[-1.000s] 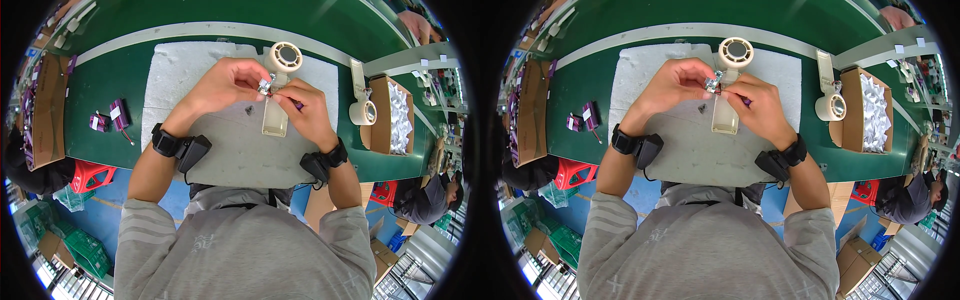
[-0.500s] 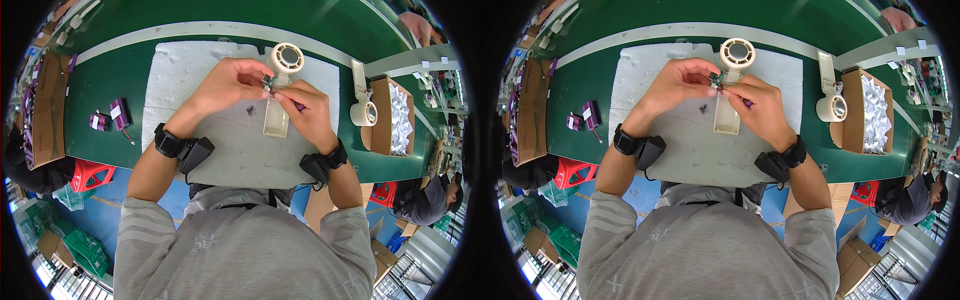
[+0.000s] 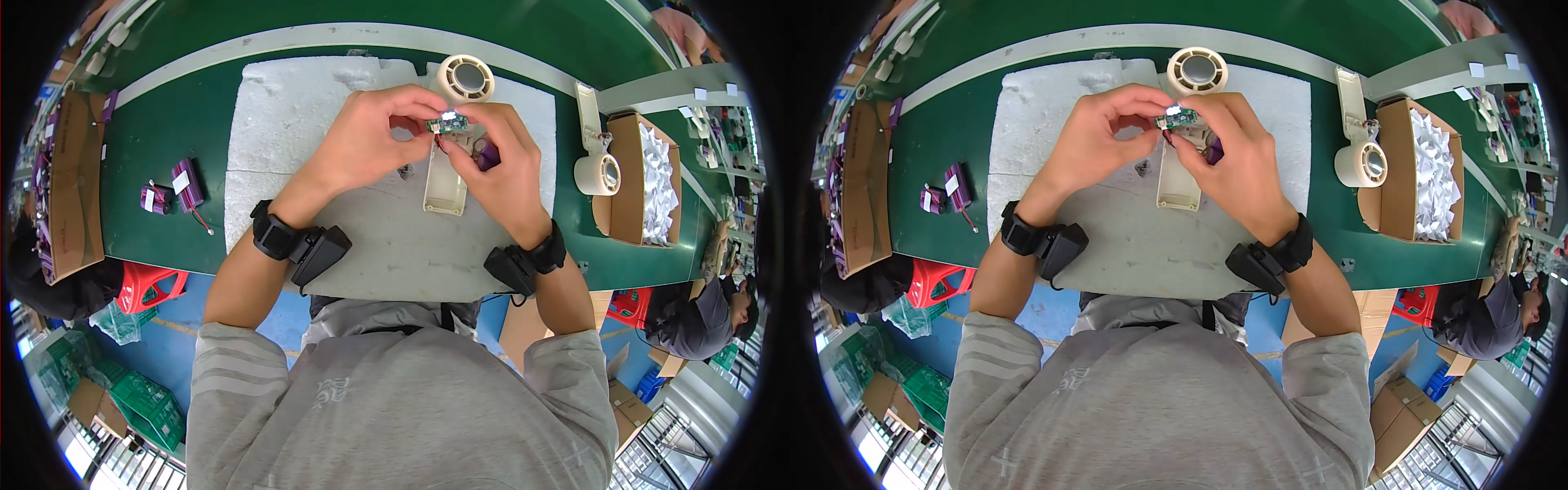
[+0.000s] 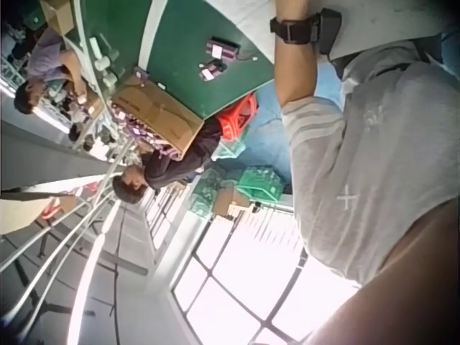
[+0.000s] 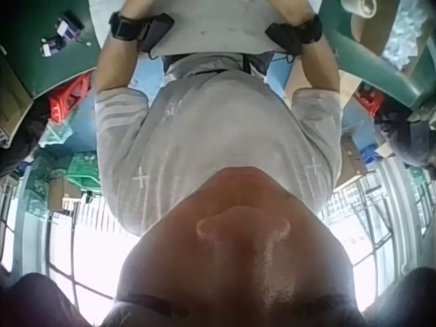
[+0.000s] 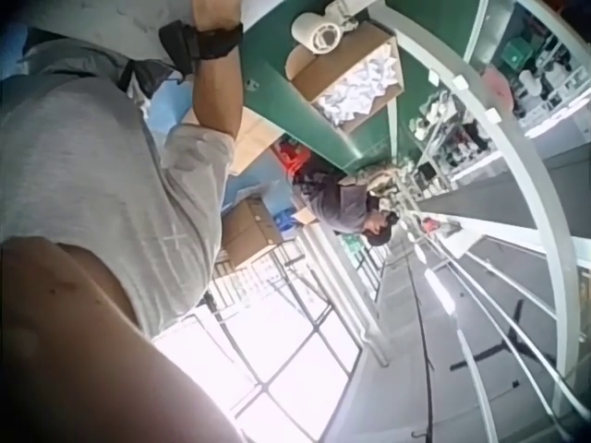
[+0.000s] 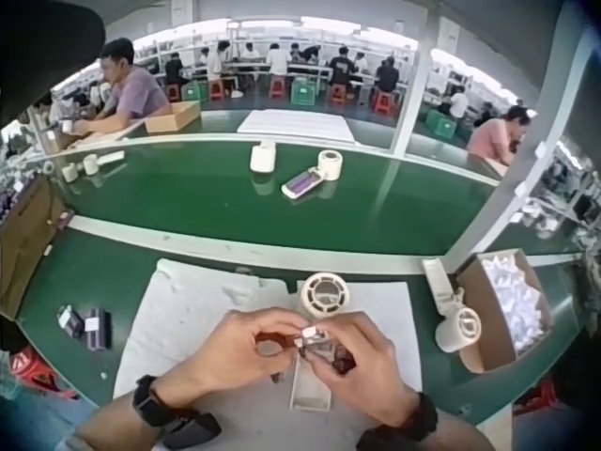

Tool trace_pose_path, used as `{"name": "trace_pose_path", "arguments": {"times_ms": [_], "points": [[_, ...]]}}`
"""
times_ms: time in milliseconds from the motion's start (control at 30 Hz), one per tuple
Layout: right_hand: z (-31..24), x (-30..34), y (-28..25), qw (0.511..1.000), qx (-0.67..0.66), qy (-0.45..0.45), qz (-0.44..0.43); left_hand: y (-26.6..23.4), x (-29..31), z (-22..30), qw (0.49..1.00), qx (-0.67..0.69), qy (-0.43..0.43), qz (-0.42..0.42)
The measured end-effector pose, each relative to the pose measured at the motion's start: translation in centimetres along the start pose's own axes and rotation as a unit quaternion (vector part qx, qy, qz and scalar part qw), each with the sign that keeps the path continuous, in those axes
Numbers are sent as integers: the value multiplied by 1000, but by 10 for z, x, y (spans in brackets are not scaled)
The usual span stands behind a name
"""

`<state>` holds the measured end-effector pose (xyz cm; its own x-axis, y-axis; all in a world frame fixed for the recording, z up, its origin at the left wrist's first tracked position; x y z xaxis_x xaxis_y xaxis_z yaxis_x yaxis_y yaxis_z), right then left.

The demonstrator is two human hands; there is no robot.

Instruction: The person retrieves battery packs from a box and connects them to circuit boards before installing them into fan housings. After moving the box to access more components, they repeat the process of wiring and assembling the batteries into additional fans.

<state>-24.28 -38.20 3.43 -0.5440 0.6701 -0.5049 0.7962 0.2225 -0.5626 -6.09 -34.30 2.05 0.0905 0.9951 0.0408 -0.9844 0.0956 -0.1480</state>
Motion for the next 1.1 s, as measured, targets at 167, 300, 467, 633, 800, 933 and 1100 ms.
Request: {"name": "trace_pose_path", "arguments": {"times_ms": [167, 300, 467, 633, 800, 933, 1100], "points": [[11, 1, 3, 996, 38, -66, 36, 0, -1, -5, 1000, 12, -5, 16], [11, 1, 2, 998, 42, -42, 31, 0, -2, -7, 999, 0, 16, 37], [14, 3, 3, 997, 43, -60, 38, 4, 1, -6, 999, -36, 36, 20], [12, 3, 2, 997, 51, -46, 38, 7, -2, -8, 996, -38, 61, 60], [14, 3, 5, 996, 41, -62, 50, 8, -3, -13, 997, -30, 46, 61], [13, 0, 0, 999, 17, 6, 28, 16, -3, -12, 994, -18, 77, 79], [6, 1, -3, 999, 3, 38, 21, 26, 2, -3, 987, -101, 82, 93]]}}
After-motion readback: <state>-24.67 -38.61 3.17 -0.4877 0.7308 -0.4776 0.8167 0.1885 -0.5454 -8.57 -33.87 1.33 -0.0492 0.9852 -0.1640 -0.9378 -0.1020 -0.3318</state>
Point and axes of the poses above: each hand's wrist, its own x-axis away from the middle knuckle, its own y-axis out of the palm, z = x × y, the point moved 1 cm from there along -x, towards the middle knuckle, and after that the axes turned 8 degrees about -y, right-handed, at the moved point
